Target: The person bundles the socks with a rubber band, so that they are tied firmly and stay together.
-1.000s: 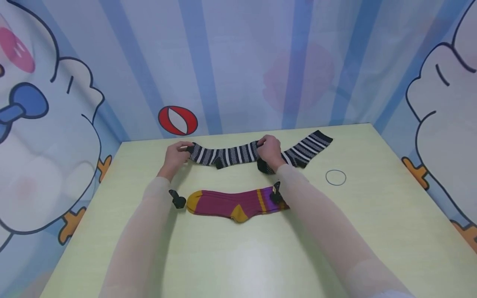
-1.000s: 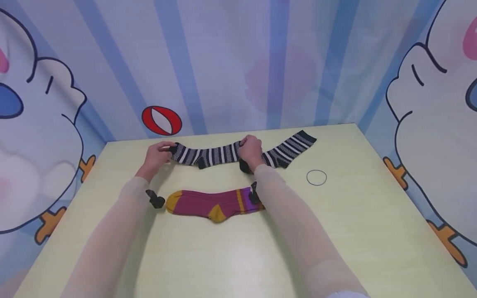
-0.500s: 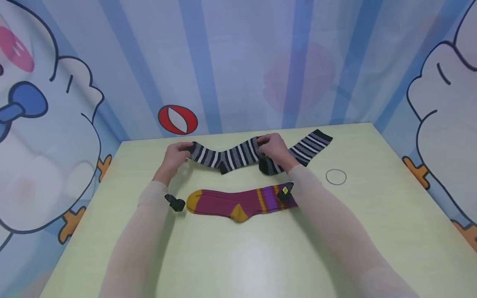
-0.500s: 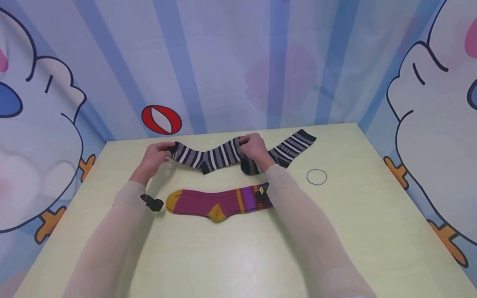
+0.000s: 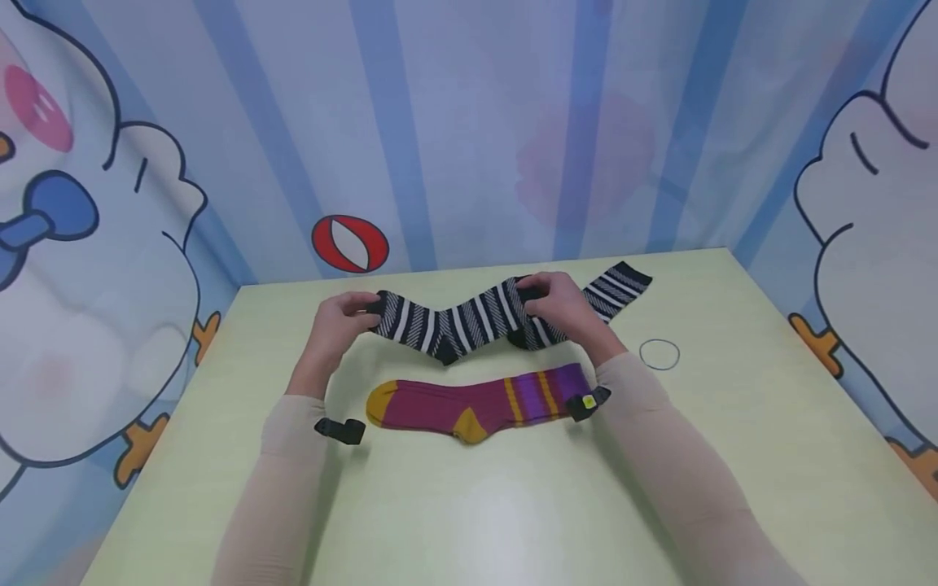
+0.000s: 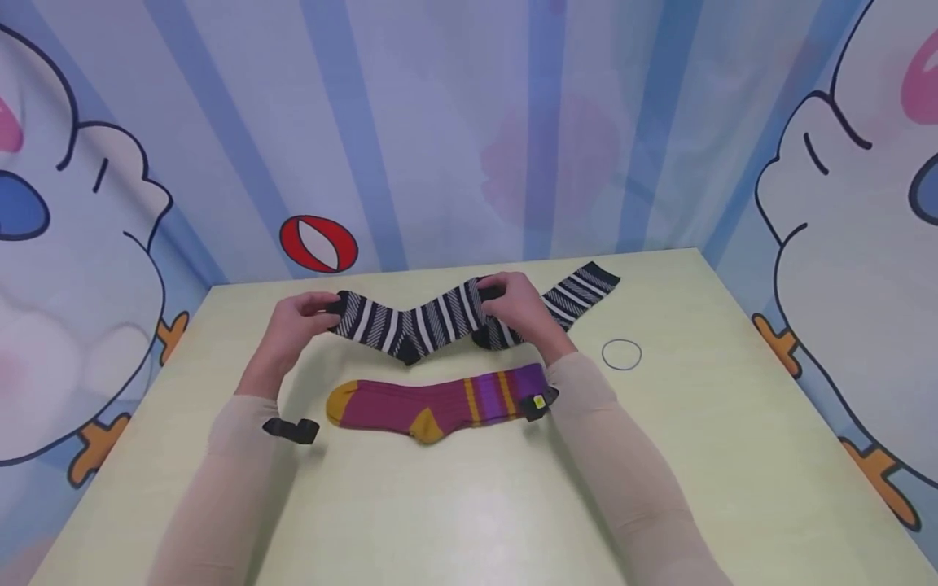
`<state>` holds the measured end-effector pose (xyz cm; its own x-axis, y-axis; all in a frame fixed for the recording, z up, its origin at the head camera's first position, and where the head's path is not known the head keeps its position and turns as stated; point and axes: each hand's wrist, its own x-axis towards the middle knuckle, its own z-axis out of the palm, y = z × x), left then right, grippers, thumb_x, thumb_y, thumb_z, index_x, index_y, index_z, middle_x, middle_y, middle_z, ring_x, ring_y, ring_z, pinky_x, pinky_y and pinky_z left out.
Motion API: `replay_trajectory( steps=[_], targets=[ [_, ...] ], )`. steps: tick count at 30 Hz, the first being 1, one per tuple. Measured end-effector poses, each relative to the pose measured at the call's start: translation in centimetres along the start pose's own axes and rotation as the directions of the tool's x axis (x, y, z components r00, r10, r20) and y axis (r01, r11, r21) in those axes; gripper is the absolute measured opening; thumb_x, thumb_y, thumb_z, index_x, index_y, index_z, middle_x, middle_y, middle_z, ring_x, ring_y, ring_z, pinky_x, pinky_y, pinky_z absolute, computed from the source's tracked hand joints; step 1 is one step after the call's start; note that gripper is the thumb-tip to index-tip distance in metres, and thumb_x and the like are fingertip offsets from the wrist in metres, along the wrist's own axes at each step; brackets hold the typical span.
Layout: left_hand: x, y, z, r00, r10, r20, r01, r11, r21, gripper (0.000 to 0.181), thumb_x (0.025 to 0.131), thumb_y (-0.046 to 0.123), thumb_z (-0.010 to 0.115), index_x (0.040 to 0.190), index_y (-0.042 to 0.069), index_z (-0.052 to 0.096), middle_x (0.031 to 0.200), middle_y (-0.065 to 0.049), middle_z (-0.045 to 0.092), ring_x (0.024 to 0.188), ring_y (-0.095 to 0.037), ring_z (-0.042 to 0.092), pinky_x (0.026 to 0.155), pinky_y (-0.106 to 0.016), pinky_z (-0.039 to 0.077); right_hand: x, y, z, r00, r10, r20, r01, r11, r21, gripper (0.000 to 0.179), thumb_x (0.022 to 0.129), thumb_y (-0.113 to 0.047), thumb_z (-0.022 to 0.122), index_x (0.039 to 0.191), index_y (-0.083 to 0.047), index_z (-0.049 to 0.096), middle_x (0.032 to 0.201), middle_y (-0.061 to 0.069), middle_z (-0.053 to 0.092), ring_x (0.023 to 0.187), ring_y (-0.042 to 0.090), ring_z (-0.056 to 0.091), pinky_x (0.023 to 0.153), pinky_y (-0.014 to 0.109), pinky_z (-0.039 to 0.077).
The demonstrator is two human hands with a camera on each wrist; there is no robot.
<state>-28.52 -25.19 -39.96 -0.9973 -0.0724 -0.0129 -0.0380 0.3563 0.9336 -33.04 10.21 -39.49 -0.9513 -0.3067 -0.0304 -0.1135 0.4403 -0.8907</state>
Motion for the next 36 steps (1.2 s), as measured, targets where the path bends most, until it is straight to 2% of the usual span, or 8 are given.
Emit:
replay_trajectory(
  steps=[5, 10, 13, 16, 21, 27, 30, 36],
  targets=[
    [-2.5, 1.1, 0.0, 0.998, 0.028, 0.051, -0.028, 1.000, -0.001, 0.042, 0.094, 0.018, 0.071, 0.131, 0.001, 0.060, 0.135, -0.017, 0.057, 0.118, -0.030, 0.057, 0.105, -0.045, 0.042, -2.4, -0.4, -1.4, 0.999, -0.003, 0.049, 0.007, 0.997, -0.075, 0.044, 0.091, -0.001, 0.059, 0.135, -0.003, 0.059, 0.139, 0.018, 0.052, 0.105, 0.031, 0.056, 0.082, 0.046, 0.048],
    [-4.0, 2.1, -0.4, 0.991, 0.029, 0.132, -0.035, 0.998, 0.048, 0.043, 0.091, 0.021, 0.075, 0.126, 0.000, 0.063, 0.131, -0.017, 0.059, 0.114, -0.030, 0.059, 0.104, -0.047, 0.041, -4.1, -0.5, -3.2, 0.994, -0.028, 0.102, 0.043, 0.987, -0.152, 0.037, 0.095, -0.008, 0.062, 0.132, 0.000, 0.061, 0.133, 0.020, 0.058, 0.102, 0.030, 0.063, 0.087, 0.048, 0.052],
    [-4.9, 3.0, -0.5, 0.981, 0.015, 0.195, -0.037, 0.993, 0.110, 0.039, 0.089, 0.019, 0.076, 0.122, 0.001, 0.062, 0.127, -0.016, 0.059, 0.110, -0.030, 0.062, 0.098, -0.045, 0.045, -5.0, -0.8, -4.2, 0.986, -0.057, 0.155, 0.091, 0.970, -0.227, 0.033, 0.096, -0.007, 0.061, 0.127, 0.001, 0.064, 0.124, 0.019, 0.063, 0.095, 0.026, 0.066, 0.084, 0.045, 0.053],
    [-5.5, 3.5, -0.4, 0.962, 0.029, 0.272, -0.070, 0.987, 0.142, 0.035, 0.089, 0.015, 0.077, 0.116, 0.002, 0.059, 0.122, -0.015, 0.058, 0.103, -0.029, 0.064, 0.091, -0.041, 0.049, -5.8, -1.2, -5.1, 0.971, -0.083, 0.225, 0.151, 0.940, -0.305, 0.028, 0.093, -0.002, 0.062, 0.120, 0.001, 0.068, 0.116, 0.016, 0.067, 0.087, 0.022, 0.065, 0.078, 0.039, 0.052],
    [-5.9, 3.6, 0.0, 0.919, 0.050, 0.391, -0.120, 0.980, 0.156, 0.027, 0.088, 0.007, 0.076, 0.110, 0.004, 0.060, 0.119, -0.016, 0.057, 0.096, -0.028, 0.064, 0.083, -0.037, 0.052, -6.5, -1.4, -6.1, 0.939, -0.074, 0.337, 0.201, 0.911, -0.360, 0.027, 0.086, 0.004, 0.066, 0.112, -0.001, 0.072, 0.109, 0.011, 0.069, 0.083, 0.019, 0.061, 0.072, 0.036, 0.051],
    [-6.2, 3.1, 0.1, 0.886, 0.011, 0.463, -0.144, 0.957, 0.253, 0.028, 0.087, 0.006, 0.077, 0.112, 0.006, 0.066, 0.120, -0.016, 0.062, 0.099, -0.028, 0.061, 0.084, -0.036, 0.052, -6.9, -1.1, -6.6, 0.909, -0.038, 0.416, 0.216, 0.895, -0.391, 0.030, 0.084, 0.002, 0.070, 0.113, 0.001, 0.070, 0.108, 0.010, 0.069, 0.086, 0.017, 0.063, 0.075, 0.035, 0.053],
    [-6.1, 3.0, 0.2, 0.876, -0.006, 0.482, -0.148, 0.948, 0.281, 0.030, 0.087, 0.008, 0.078, 0.114, 0.006, 0.066, 0.120, -0.015, 0.062, 0.100, -0.029, 0.060, 0.085, -0.037, 0.052, -7.0, -1.0, -6.7, 0.907, -0.018, 0.421, 0.200, 0.898, -0.391, 0.031, 0.083, 0.002, 0.072, 0.114, 0.002, 0.069, 0.106, 0.010, 0.067, 0.083, 0.018, 0.063, 0.074, 0.035, 0.053],
    [-5.6, 2.3, 0.7, 0.876, -0.047, 0.481, -0.127, 0.938, 0.322, 0.030, 0.086, 0.009, 0.078, 0.113, 0.007, 0.065, 0.122, -0.014, 0.060, 0.103, -0.031, 0.058, 0.086, -0.039, 0.052, -6.9, -0.8, -6.3, 0.898, 0.065, 0.434, 0.109, 0.925, -0.365, 0.029, 0.082, 0.002, 0.073, 0.110, 0.004, 0.064, 0.097, 0.014, 0.063, 0.073, 0.020, 0.066, 0.067, 0.035, 0.057]
  ],
)
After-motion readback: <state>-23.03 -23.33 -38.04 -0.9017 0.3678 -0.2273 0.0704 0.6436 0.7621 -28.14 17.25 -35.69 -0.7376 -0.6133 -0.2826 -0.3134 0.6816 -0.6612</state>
